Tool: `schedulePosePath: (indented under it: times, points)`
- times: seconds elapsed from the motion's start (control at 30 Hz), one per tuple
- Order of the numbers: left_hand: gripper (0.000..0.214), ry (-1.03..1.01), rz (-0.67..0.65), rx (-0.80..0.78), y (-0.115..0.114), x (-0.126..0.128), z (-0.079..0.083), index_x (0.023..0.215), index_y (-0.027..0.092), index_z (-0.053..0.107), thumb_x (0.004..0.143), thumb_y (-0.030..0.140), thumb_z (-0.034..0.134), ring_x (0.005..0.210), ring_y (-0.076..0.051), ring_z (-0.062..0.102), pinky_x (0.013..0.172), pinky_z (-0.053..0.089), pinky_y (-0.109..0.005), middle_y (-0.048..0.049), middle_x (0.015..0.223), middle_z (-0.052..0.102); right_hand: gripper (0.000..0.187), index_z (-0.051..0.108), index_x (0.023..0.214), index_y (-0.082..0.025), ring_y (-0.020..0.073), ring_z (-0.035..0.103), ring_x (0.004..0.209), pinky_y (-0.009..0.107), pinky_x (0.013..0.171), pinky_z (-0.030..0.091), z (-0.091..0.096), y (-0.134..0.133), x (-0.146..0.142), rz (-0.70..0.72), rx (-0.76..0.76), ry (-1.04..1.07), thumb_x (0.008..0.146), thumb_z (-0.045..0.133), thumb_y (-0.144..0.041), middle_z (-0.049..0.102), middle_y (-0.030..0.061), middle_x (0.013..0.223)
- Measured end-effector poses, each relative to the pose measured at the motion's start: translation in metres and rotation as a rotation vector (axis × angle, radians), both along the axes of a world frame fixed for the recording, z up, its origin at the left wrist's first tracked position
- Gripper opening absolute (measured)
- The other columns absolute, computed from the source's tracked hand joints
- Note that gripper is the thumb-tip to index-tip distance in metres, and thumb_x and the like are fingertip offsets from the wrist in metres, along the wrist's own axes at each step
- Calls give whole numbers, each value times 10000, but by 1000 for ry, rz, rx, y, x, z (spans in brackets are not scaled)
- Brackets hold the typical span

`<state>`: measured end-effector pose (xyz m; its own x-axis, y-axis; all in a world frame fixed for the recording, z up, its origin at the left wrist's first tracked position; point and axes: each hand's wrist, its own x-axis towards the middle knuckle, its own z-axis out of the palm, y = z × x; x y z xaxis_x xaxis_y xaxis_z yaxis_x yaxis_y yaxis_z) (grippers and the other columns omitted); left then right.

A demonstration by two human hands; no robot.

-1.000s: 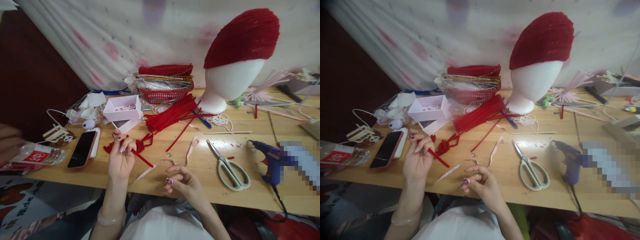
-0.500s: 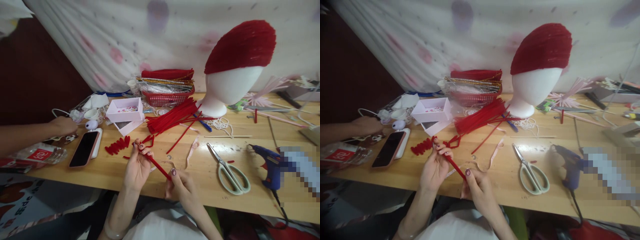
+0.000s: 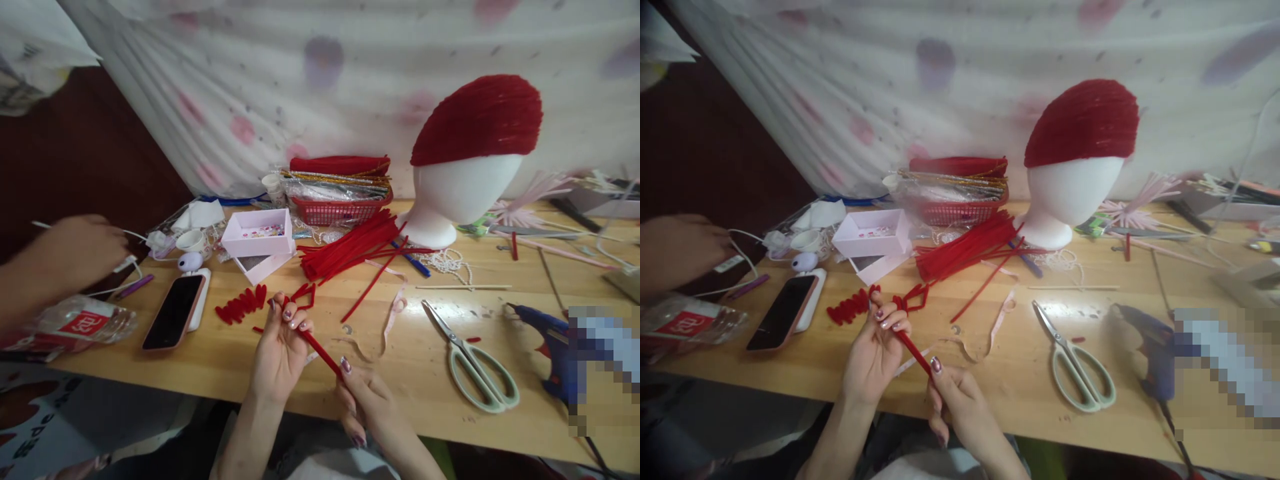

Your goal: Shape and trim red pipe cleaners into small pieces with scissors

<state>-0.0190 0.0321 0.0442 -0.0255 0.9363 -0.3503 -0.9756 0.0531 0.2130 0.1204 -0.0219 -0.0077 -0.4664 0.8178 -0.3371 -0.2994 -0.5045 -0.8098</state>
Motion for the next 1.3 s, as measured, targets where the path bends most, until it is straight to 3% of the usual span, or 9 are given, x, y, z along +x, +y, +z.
schedulePosePath:
  times: [0.23,0.53,0.63,0.77,0.87,0.97,1.13,1.23,1.3]
  points:
    - [406,-18,-11,-40,4,2,1,873,161,732,1034,207,362,561,-43,530,600,473,-174,20,671,527,652,353,520,-229,25,196,234,181,299,102,2,2,-3,-144,34,-57,774,516,-807,260,-124,312]
    - [357,109,-21,-80,12,-1,-12,881,195,748,992,98,423,606,-64,604,681,536,-197,9,719,670,635,361,528,-225,23,178,275,201,344,109,2,-2,4,-135,54,-72,810,523,-770,263,-119,332]
    - [192,386,69,8,9,-10,-17,988,220,747,941,181,565,766,-108,656,790,545,-245,-24,911,730,639,350,519,-228,26,183,275,199,342,127,4,-1,6,-179,51,-72,812,516,-771,275,-111,324]
    - [292,1156,313,169,-5,-23,-9,1091,273,745,815,179,721,1225,-216,545,1103,366,-336,-58,1211,682,649,333,506,-231,24,187,272,185,327,130,6,4,12,-199,46,-159,799,530,-776,259,-114,329]
    - [310,1528,-5,459,-18,-24,2,986,303,788,751,104,748,1248,-276,537,1200,186,-450,-73,1097,736,661,341,480,-227,22,184,259,179,303,107,4,7,14,-161,125,-217,795,532,-776,240,-114,329]
    - [335,1676,-344,743,-26,-17,6,1023,331,770,811,91,669,1056,-267,657,1165,263,-517,-52,972,768,665,348,447,-224,26,198,239,185,287,93,1,6,14,-133,227,-226,841,506,-736,250,-99,312]
    - [303,1796,-393,855,-30,-8,-4,988,310,764,847,86,618,781,-209,716,750,553,-276,-40,820,763,667,395,440,-215,62,325,256,201,323,217,10,-2,39,-137,377,-382,935,410,-662,374,-41,307]
    - [267,1763,-357,807,-29,-10,-11,975,300,764,849,108,628,757,-195,733,706,550,-224,-44,835,776,601,532,542,-208,168,576,501,269,532,436,20,-5,80,-437,572,-760,994,348,-559,585,45,502]
    - [263,1711,-315,767,-28,-13,-17,979,303,763,836,116,644,750,-190,744,716,557,-208,-43,855,788,338,639,834,-196,251,646,757,333,684,468,21,-9,111,-620,600,-1204,968,466,-453,689,97,784]
